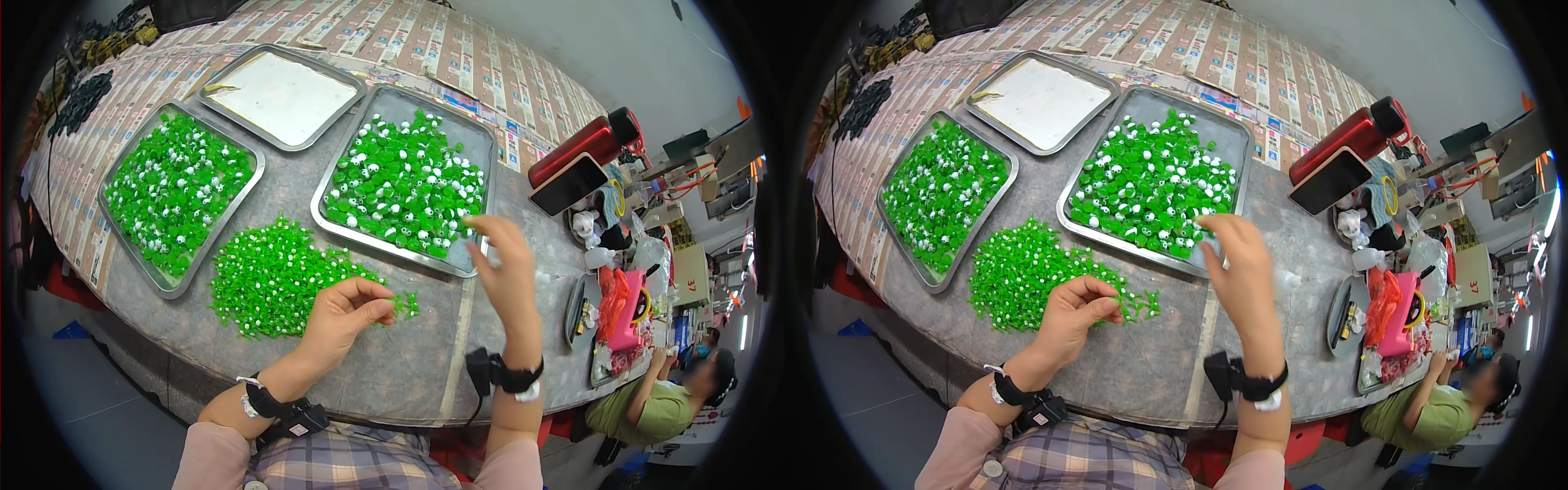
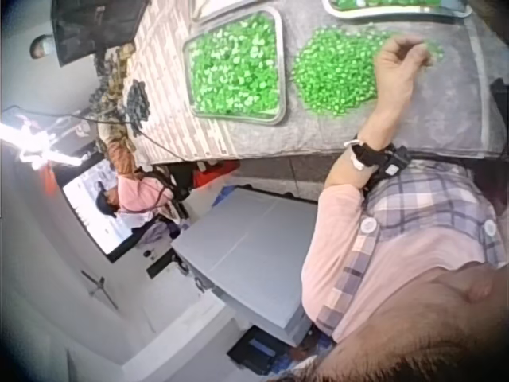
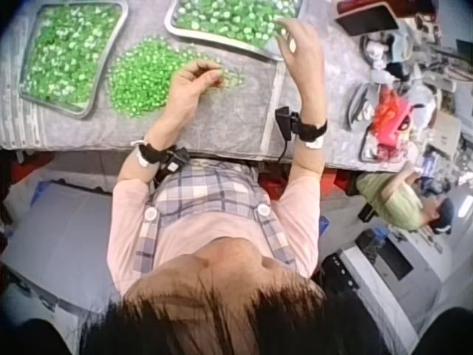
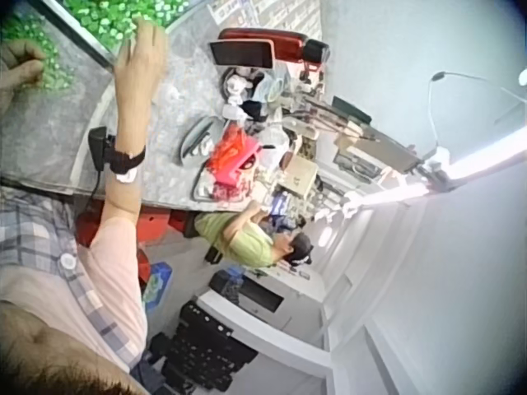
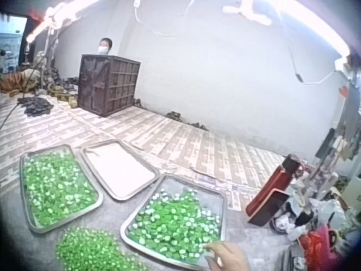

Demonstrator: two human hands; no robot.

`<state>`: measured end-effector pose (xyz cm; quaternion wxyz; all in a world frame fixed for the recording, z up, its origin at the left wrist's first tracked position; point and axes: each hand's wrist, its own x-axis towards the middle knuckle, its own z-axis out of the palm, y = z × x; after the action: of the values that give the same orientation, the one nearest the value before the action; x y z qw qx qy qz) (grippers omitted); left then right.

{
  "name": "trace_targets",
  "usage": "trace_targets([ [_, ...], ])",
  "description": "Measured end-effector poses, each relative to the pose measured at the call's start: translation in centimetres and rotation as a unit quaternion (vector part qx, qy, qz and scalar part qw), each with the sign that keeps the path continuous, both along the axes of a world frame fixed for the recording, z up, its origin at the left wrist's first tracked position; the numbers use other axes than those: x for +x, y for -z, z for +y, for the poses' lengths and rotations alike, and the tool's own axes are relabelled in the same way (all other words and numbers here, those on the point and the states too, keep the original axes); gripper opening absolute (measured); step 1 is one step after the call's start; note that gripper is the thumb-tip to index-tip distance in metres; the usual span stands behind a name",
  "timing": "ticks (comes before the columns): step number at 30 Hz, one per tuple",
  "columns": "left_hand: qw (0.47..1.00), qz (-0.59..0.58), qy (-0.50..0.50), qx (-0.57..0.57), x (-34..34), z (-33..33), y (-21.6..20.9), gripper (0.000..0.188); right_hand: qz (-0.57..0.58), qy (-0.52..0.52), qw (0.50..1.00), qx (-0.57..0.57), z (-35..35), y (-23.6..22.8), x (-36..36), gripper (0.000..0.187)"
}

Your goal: The person assembles small green plastic components by applying glue from a bottle and inserting white beads. They handle the parts one at a time, placing the finished units into a metal tray on the table.

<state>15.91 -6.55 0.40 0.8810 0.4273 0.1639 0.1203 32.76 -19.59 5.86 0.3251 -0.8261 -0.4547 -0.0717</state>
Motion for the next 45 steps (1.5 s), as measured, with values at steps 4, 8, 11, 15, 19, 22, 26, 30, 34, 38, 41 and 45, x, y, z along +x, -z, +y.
trace_targets([
  [4,1.000,-0.002,-0.001,-0.002,0.3,0.0,-0.2,0.008,-0.076,-0.008,0.991,-0.112,2.3,2.9,1.7,0.022],
  [8,1.000,-0.010,0.019,-0.013,0.0,0.3,-0.3,0.010,-0.028,0.023,0.997,-0.067,2.0,2.6,1.2,0.019],
  [11,0.999,-0.029,0.042,-0.011,-0.3,0.3,-0.3,0.010,0.129,0.008,0.991,-0.015,0.8,0.2,-1.7,0.019],
  [15,0.997,-0.044,0.053,-0.028,-0.3,0.1,-0.1,0.011,0.335,-0.063,0.938,0.057,-0.7,1.2,-5.2,0.021],
  [19,0.997,-0.030,0.061,-0.025,0.0,-0.2,-0.1,0.010,0.501,-0.082,0.855,0.109,-1.2,2.8,-6.3,0.022],
  [22,0.997,-0.026,0.060,-0.030,0.1,-0.2,-0.1,0.010,0.581,-0.067,0.797,0.151,-1.3,3.2,-6.7,0.023],
  [26,0.998,-0.021,0.055,-0.036,0.1,-0.1,-0.1,0.010,0.611,-0.062,0.771,0.171,-1.2,2.9,-7.0,0.021],
  [30,0.998,-0.008,0.058,-0.037,0.2,-0.1,-0.1,0.010,0.611,-0.049,0.759,0.218,-1.2,3.4,-7.1,0.020],
  [34,0.999,0.001,0.045,-0.028,0.2,-0.2,0.1,0.011,0.586,-0.049,0.767,0.256,-1.2,3.3,-7.3,0.018],
  [38,0.999,0.003,0.043,-0.020,0.1,-0.2,0.1,0.011,0.567,-0.047,0.786,0.241,-1.0,3.2,-7.4,0.017],
  [41,0.999,0.006,0.044,-0.002,0.2,-0.3,0.1,0.010,0.542,-0.046,0.809,0.224,-1.0,3.1,-7.5,0.017],
  [45,0.993,0.036,0.028,0.104,0.1,-0.5,-0.1,0.007,0.536,-0.046,0.817,0.209,-0.8,3.6,-7.7,0.017],
])
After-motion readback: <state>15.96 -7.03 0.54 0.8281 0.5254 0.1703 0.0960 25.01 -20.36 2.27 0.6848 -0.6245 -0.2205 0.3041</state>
